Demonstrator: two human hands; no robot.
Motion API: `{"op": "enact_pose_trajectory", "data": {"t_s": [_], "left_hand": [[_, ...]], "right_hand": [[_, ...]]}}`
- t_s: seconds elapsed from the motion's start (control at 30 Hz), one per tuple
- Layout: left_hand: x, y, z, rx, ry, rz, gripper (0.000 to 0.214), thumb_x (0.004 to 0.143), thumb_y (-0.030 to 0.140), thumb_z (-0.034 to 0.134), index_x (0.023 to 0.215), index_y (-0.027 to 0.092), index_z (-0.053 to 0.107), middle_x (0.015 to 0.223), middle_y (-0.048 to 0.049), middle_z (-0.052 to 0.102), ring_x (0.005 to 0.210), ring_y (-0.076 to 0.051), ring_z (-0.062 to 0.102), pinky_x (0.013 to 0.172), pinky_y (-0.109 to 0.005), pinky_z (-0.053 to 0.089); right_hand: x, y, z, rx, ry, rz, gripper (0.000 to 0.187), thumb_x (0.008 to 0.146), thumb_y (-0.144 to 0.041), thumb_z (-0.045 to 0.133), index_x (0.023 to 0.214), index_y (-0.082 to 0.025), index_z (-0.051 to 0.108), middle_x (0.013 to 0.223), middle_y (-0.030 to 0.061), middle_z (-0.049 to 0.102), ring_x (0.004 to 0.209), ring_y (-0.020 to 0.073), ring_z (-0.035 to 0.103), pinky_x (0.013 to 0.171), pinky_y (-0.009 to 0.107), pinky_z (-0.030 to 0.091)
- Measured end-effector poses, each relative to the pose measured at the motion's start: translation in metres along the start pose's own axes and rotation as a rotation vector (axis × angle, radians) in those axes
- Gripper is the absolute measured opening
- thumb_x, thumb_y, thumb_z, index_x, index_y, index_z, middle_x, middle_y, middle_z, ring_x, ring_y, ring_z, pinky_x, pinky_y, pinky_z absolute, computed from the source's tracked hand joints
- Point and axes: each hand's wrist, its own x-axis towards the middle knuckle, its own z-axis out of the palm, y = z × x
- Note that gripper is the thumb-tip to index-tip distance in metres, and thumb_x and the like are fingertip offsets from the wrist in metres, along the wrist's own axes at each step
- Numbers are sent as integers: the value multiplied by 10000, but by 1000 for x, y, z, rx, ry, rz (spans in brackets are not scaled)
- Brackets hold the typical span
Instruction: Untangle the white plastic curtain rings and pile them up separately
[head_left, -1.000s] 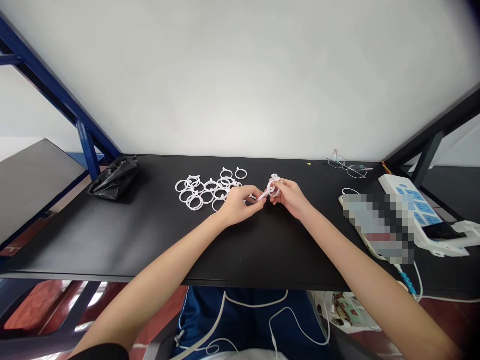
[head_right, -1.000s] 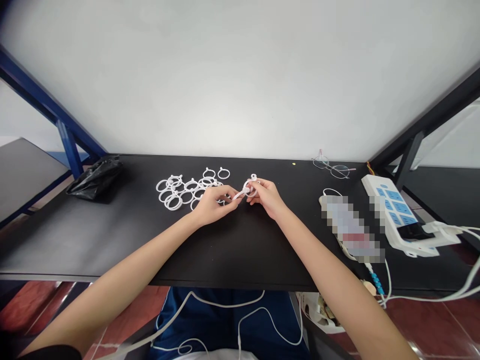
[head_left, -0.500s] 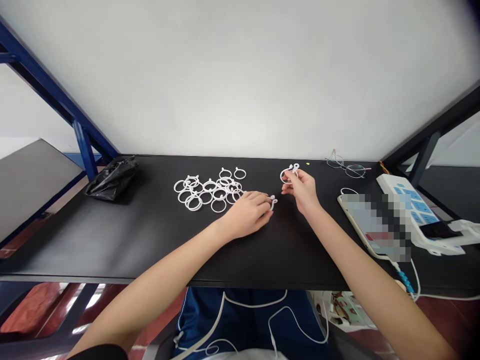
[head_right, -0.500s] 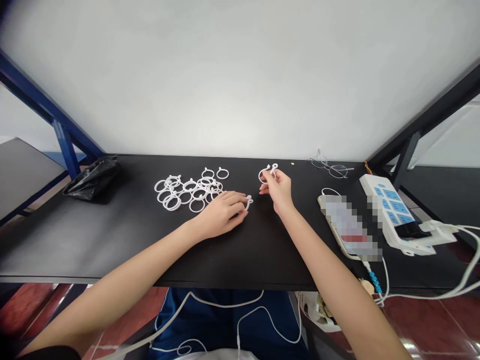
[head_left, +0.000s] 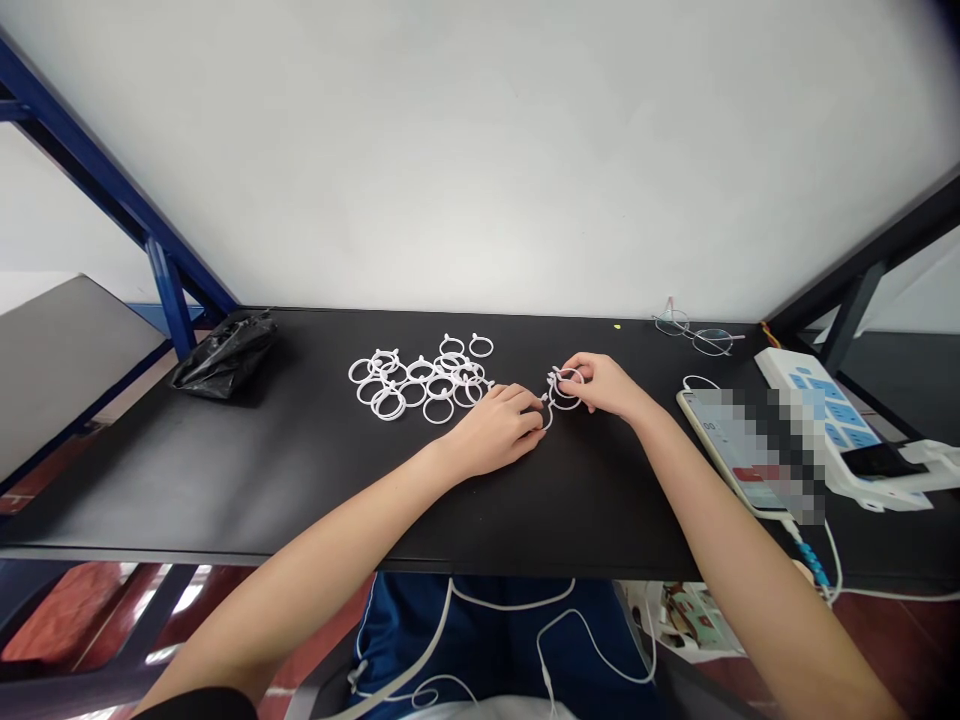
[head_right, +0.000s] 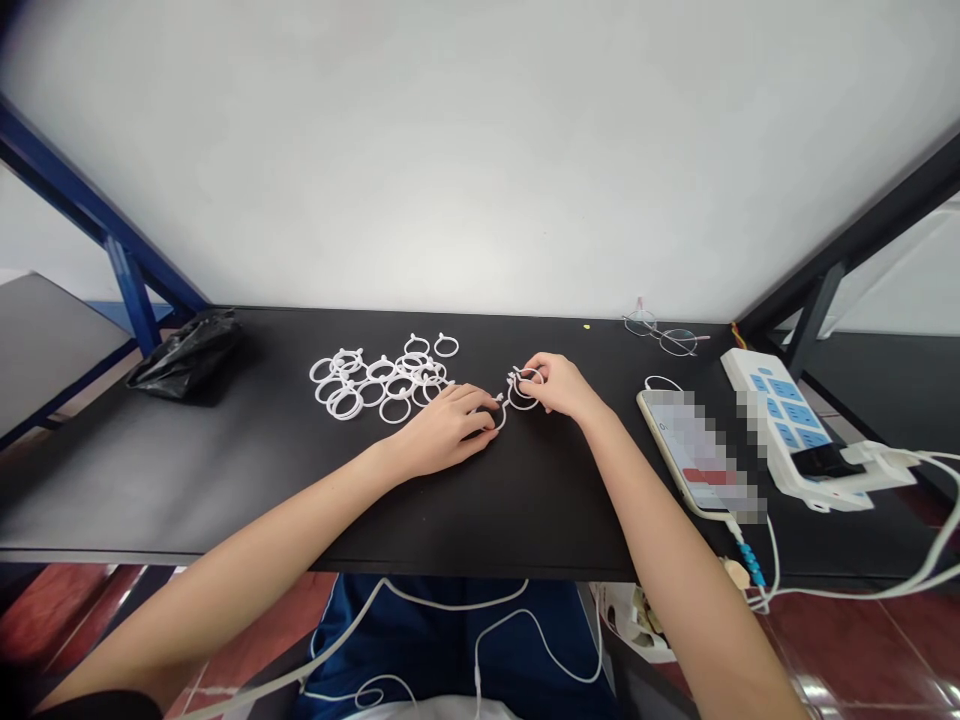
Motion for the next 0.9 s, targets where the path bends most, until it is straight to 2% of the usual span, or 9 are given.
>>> {"op": "enact_pose_trajectory", "data": {"t_s": [0.13,0.23,0.37,0.47,0.6,0.67,0.7,0.8,0.9], "left_hand": [[0,-2,0,2,21,1,195,953,246,482,850,165,626,1069,-75,656,1048,-219,578,912,-368,414],[0,-4,0,5,42,4,186,948,243,487,844,166,621,1059,-69,658,1046,-213,582,939,-370,408],[0,-5,-2,7,63,5,173,937,219,487,827,170,611,1051,-63,662,1051,-211,582,945,-371,411],[0,-5,-2,6,71,10,155,910,181,494,793,169,596,1037,-63,662,1034,-209,585,915,-366,428],[1,-6,-3,-16,64,4,127,880,151,502,782,167,581,1016,-70,660,1000,-213,583,822,-340,468],[2,-6,-3,-40,67,3,130,894,149,489,807,169,585,1027,-77,660,1036,-222,574,833,-343,478],[2,-6,-3,-58,74,5,136,906,154,480,826,171,588,1037,-83,660,1064,-228,566,855,-351,479],[2,-4,-5,-192,124,-1,139,934,188,472,874,177,597,1010,-85,667,1105,-226,547,930,-379,462],[4,-2,-9,-476,238,-143,116,921,243,527,876,177,612,919,-61,673,995,-201,590,894,-354,474]], "right_hand": [[3,3,-2,-34,127,-10,186,681,-190,683,849,-168,607,779,41,693,396,81,538,353,201,408],[3,4,-4,-72,139,-24,143,677,-148,651,818,-161,631,863,67,713,445,99,574,385,218,434],[4,5,-5,-185,169,-69,126,675,-125,620,782,-170,670,883,53,726,539,123,599,535,270,494],[3,3,-4,-231,255,-125,159,647,-109,628,781,-175,681,856,37,722,568,125,580,639,305,498],[-3,-11,-2,46,389,-259,128,691,-166,623,809,-167,671,741,29,673,600,137,579,583,275,474],[-9,-21,-2,286,303,-279,136,731,-273,651,809,-162,651,736,36,653,616,145,586,488,241,441],[-13,-26,-3,359,203,-269,185,734,-321,675,826,-162,651,751,38,652,609,141,580,464,233,436],[-21,-36,-6,374,-132,-215,285,734,-402,726,869,-155,678,625,2,600,559,117,541,463,222,445],[-25,-38,-9,337,-299,-157,333,759,-455,717,911,-158,705,539,-26,550,515,100,513,470,217,447]]}}
